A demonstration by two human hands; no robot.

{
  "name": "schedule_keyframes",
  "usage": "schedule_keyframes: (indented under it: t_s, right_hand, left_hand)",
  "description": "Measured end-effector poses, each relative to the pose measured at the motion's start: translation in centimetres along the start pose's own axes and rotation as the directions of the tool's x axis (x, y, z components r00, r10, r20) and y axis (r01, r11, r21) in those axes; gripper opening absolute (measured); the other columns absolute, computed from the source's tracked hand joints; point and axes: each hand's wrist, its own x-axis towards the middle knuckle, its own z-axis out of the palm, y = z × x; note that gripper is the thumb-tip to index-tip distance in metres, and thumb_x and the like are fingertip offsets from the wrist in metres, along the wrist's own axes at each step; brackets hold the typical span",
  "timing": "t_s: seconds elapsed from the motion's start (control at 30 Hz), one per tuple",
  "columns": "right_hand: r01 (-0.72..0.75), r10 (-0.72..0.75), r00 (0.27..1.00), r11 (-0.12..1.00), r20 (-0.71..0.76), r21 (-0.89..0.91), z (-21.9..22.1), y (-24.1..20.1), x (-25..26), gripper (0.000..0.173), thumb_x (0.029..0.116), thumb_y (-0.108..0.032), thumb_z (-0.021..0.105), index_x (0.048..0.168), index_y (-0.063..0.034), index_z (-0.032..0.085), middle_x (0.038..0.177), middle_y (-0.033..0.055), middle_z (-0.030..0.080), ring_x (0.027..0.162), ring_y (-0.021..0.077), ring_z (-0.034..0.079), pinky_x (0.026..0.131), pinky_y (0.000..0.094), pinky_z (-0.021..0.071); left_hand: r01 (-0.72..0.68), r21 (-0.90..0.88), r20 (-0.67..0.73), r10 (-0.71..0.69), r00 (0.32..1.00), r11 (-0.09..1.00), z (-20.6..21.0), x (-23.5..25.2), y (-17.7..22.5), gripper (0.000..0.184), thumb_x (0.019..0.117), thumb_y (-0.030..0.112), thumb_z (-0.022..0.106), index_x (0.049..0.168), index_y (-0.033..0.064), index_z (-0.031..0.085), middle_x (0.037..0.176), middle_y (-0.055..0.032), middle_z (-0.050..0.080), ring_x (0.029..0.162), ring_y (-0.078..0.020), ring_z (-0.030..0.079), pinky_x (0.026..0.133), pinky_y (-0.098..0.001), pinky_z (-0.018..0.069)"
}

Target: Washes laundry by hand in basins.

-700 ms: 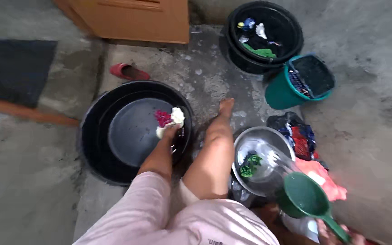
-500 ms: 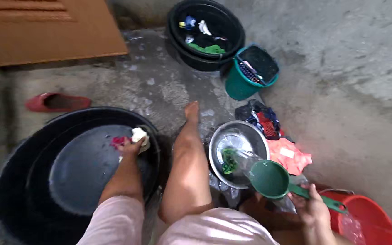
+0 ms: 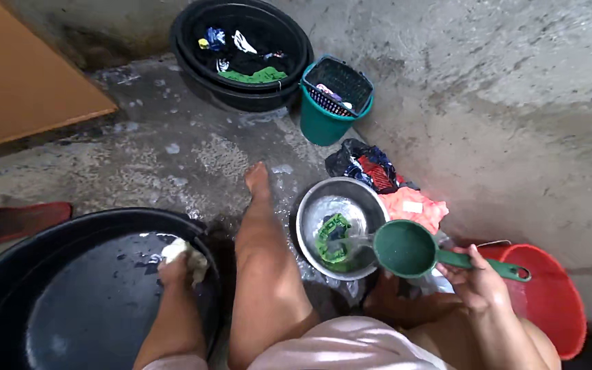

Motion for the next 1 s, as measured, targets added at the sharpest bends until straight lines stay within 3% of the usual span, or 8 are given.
schedule_keyframes:
  t_s: [0.07, 0.17, 0.3, 0.47, 0.67, 0.77, 0.9, 1.0]
  right_hand:
    - [0.016, -0.015, 1.000, 0.997, -0.007, 0.080, -0.1, -0.8, -0.5, 0.039, 0.1110, -0.040, 0.038, 0.103, -0.0077, 0.058, 0.082, 0.0101, 0.071, 0.069, 0.0246, 0.072, 0.065, 0.0437, 0.0628]
    - [0.091, -0.095, 0.995, 0.990, 0.039, 0.104, -0.2, -2.7, -1.5, 0.036, 0.1118, -0.038, 0.037, 0.107, -0.0086, 0.057, 0.085, 0.0077, 0.070, 0.073, 0.0221, 0.072, 0.068, 0.0423, 0.0631]
    - [0.256, -0.269, 0.958, 0.958, 0.098, 0.125, -0.4, -5.0, -3.5, 0.025, 0.1110, -0.027, 0.043, 0.114, -0.0063, 0.056, 0.093, 0.0088, 0.071, 0.078, 0.0222, 0.073, 0.070, 0.0420, 0.0639]
    - [0.496, -0.514, 0.843, 0.857, 0.159, 0.142, -0.3, -6.5, -5.7, 0.011, 0.1021, -0.017, 0.062, 0.109, -0.0099, 0.065, 0.100, 0.0039, 0.071, 0.086, 0.0201, 0.073, 0.076, 0.0434, 0.0652]
    - [0.716, -0.724, 0.620, 0.680, 0.302, 0.159, 1.8, -5.8, -7.0, 0.017, 0.0991, -0.022, 0.069, 0.110, -0.0091, 0.068, 0.105, 0.0047, 0.070, 0.089, 0.0186, 0.071, 0.080, 0.0428, 0.0644]
    - [0.749, -0.775, 0.519, 0.615, 0.360, 0.244, 4.2, -5.7, -7.9, 0.013, 0.0973, -0.011, 0.067, 0.107, -0.0029, 0.069, 0.103, 0.0055, 0.070, 0.089, 0.0155, 0.070, 0.081, 0.0376, 0.0637]
    - [0.788, -0.769, 0.413, 0.570, 0.487, 0.232, 8.2, -5.0, -9.2, 0.014, 0.0967, -0.010, 0.068, 0.108, -0.0005, 0.070, 0.102, 0.0060, 0.072, 0.089, 0.0103, 0.069, 0.080, 0.0293, 0.0606]
    - [0.841, -0.732, 0.280, 0.499, 0.621, 0.209, 11.7, -3.8, -9.9, 0.020, 0.0987, -0.015, 0.067, 0.112, -0.0014, 0.071, 0.107, 0.0086, 0.071, 0.097, 0.0132, 0.068, 0.086, 0.0306, 0.0591]
  left_hand:
    - [-0.032, -0.337, -0.040, 0.019, 0.999, 0.941, -0.8, -2.7, 4.4, 0.077, 0.0867, 0.012, 0.073, 0.153, 0.0021, 0.034, 0.133, -0.0231, 0.059, 0.112, -0.0324, 0.064, 0.091, -0.0522, 0.0571]
    - [-0.208, -0.518, 0.085, 0.291, 0.953, 0.830, -2.6, -7.0, 13.3, 0.080, 0.0868, 0.003, 0.067, 0.156, 0.0065, 0.026, 0.134, -0.0179, 0.058, 0.107, -0.0243, 0.066, 0.085, -0.0438, 0.0602]
    - [-0.391, -0.484, 0.411, 0.598, 0.688, 0.783, -3.0, -16.1, 24.5, 0.069, 0.0754, -0.006, 0.071, 0.138, 0.0029, 0.045, 0.118, -0.0075, 0.066, 0.100, -0.0144, 0.069, 0.084, -0.0353, 0.0621]
    - [-0.667, -0.119, 0.887, 0.381, 0.262, 0.735, 5.4, -28.9, 31.3, 0.072, 0.0768, 0.011, 0.084, 0.142, 0.0114, 0.053, 0.121, -0.0113, 0.070, 0.104, -0.0221, 0.069, 0.090, -0.0453, 0.0594]
    - [-0.891, -0.006, 0.984, 0.162, 0.076, 0.454, 20.9, -36.2, 27.8, 0.059, 0.0813, 0.012, 0.084, 0.136, 0.0052, 0.062, 0.130, -0.0244, 0.062, 0.118, -0.0389, 0.062, 0.099, -0.0606, 0.0508]
    - [-0.916, 0.035, 0.990, 0.109, 0.085, 0.399, 22.0, -37.5, 27.9, 0.046, 0.0913, 0.018, 0.076, 0.130, -0.0028, 0.063, 0.128, -0.0261, 0.064, 0.121, -0.0385, 0.061, 0.106, -0.0583, 0.0460]
    - [-0.926, 0.179, 0.972, 0.083, 0.218, 0.332, 18.1, -35.6, 29.5, 0.040, 0.0969, 0.016, 0.068, 0.130, -0.0065, 0.060, 0.128, -0.0285, 0.063, 0.122, -0.0398, 0.059, 0.106, -0.0584, 0.0439]
    - [-0.901, 0.397, 0.910, 0.052, 0.411, 0.174, 14.5, -33.8, 31.5, 0.037, 0.0915, 0.018, 0.074, 0.119, -0.0061, 0.066, 0.121, -0.0268, 0.065, 0.116, -0.0398, 0.061, 0.101, -0.0594, 0.0456]
